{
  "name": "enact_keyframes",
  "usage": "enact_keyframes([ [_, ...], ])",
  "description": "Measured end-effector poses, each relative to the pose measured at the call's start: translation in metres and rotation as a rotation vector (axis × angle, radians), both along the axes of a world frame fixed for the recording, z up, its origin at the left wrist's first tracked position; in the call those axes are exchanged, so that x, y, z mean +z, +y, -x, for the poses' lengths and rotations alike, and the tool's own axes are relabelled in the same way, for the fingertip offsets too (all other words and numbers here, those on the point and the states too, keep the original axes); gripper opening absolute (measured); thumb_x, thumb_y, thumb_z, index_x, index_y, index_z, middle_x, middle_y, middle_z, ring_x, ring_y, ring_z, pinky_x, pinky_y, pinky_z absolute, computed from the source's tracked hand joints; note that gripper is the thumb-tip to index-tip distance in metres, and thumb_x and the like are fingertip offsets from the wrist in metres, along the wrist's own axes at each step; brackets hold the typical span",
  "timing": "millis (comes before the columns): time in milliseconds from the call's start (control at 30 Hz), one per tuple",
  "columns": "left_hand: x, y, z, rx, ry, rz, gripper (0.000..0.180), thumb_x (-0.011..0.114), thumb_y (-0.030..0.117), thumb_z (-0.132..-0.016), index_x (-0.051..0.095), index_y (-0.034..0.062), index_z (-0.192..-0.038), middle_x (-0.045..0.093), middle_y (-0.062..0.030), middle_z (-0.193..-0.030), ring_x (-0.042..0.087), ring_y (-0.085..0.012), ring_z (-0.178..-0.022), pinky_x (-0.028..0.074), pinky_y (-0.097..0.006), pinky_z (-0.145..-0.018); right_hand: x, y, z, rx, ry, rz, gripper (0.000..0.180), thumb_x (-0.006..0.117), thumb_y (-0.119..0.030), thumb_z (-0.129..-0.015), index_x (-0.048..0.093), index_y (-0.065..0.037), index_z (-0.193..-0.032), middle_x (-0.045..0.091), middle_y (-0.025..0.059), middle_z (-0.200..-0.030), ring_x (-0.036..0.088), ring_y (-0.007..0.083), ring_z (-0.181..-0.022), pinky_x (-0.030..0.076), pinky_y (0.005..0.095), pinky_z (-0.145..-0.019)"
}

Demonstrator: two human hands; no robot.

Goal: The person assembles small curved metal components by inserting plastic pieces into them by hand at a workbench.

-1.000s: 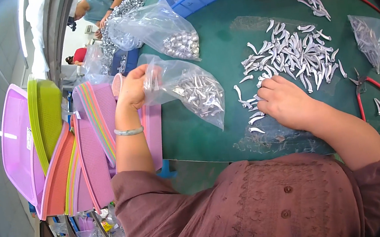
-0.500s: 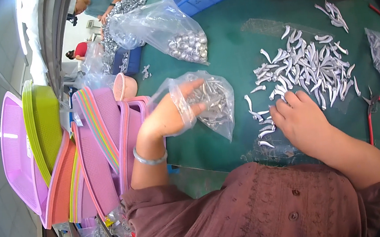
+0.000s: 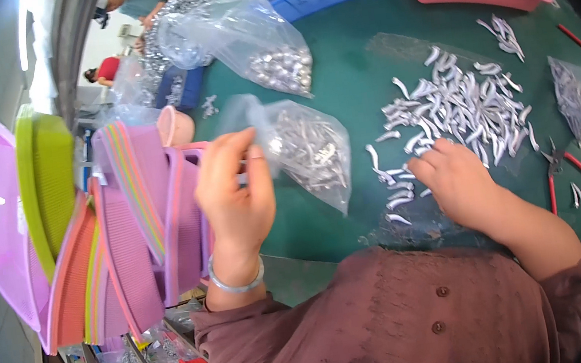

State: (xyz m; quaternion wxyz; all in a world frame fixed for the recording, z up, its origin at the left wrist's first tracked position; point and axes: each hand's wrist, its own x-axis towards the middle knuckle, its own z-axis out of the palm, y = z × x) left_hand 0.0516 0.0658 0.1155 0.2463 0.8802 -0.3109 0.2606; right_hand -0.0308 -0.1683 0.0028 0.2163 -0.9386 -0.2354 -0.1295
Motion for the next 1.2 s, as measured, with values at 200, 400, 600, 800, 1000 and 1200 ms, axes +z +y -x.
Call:
enact_keyframes([
  [200, -0.036, -0.03, 0.033, -0.356, 0.305, 0.127, 0.013, 0.058, -0.005, -0.071, 0.058, -0.0027, -0.084, 0.055, -0.0092, -0.071, 0.049, -0.012, -0.055, 0.039, -0.023, -0.048, -0.011, -0.006, -0.019, 0.051, 0.163, -0.633, 0.023, 0.05, 0.002, -0.076, 0.053, -0.001, -0.099, 0.054, 0.0097, -0.081, 0.055, 0.0209, -0.071, 0.045, 0.0286, -0.064],
  [400, -0.085, -0.059, 0.019, -0.228, 1.167, 0.458, 0.017, 0.056, 0.007, -0.08, 0.056, -0.0009, -0.095, 0.057, -0.0009, -0.071, 0.052, -0.0051, -0.06, 0.042, -0.019, -0.053, -0.004, -0.008, -0.02, 0.154, 0.71, -1.327, 0.041, 0.047, 0.008, -0.076, 0.042, -0.002, -0.115, 0.052, 0.0049, -0.091, 0.053, 0.0108, -0.079, 0.045, 0.0234, -0.072],
  [600, -0.098, -0.069, 0.013, -0.37, 1.265, 0.57, 0.016, 0.055, 0.005, -0.079, 0.054, -0.0011, -0.094, 0.056, -0.0019, -0.074, 0.052, -0.0057, -0.062, 0.041, -0.017, -0.053, -0.004, -0.008, -0.021, 0.136, 0.6, -1.309, 0.044, 0.048, 0.01, -0.075, 0.038, 0.001, -0.117, 0.051, 0.0071, -0.09, 0.052, 0.0109, -0.081, 0.045, 0.0238, -0.074],
  [800, -0.109, -0.073, 0.012, -0.428, 1.286, 0.697, 0.021, 0.057, 0.004, -0.078, 0.052, -0.0009, -0.098, 0.056, -0.003, -0.078, 0.053, -0.0074, -0.065, 0.044, -0.018, -0.056, -0.013, -0.004, -0.023, 0.13, 0.505, -1.314, 0.047, 0.05, 0.011, -0.075, 0.036, 0.0, -0.118, 0.052, 0.0074, -0.09, 0.052, 0.0111, -0.083, 0.044, 0.0238, -0.075],
  [1000, -0.115, -0.072, 0.013, -0.463, 1.314, 0.818, 0.02, 0.054, -0.003, -0.078, 0.051, -0.0026, -0.098, 0.056, -0.005, -0.08, 0.054, -0.0079, -0.067, 0.045, -0.018, -0.057, -0.008, -0.003, -0.021, 0.055, 0.624, -1.377, 0.047, 0.051, 0.009, -0.075, 0.035, 0.001, -0.119, 0.054, 0.0079, -0.091, 0.053, 0.012, -0.084, 0.044, 0.0238, -0.075],
  [1200, -0.115, -0.071, 0.015, -0.488, 1.337, 0.837, 0.022, 0.053, -0.005, -0.078, 0.05, -0.0035, -0.099, 0.056, -0.0076, -0.084, 0.056, -0.0103, -0.07, 0.048, -0.021, -0.061, -0.008, -0.004, -0.021, 0.039, 0.643, -1.381, 0.048, 0.05, 0.007, -0.076, 0.034, 0.001, -0.122, 0.056, 0.0089, -0.092, 0.054, 0.012, -0.084, 0.044, 0.0239, -0.075],
])
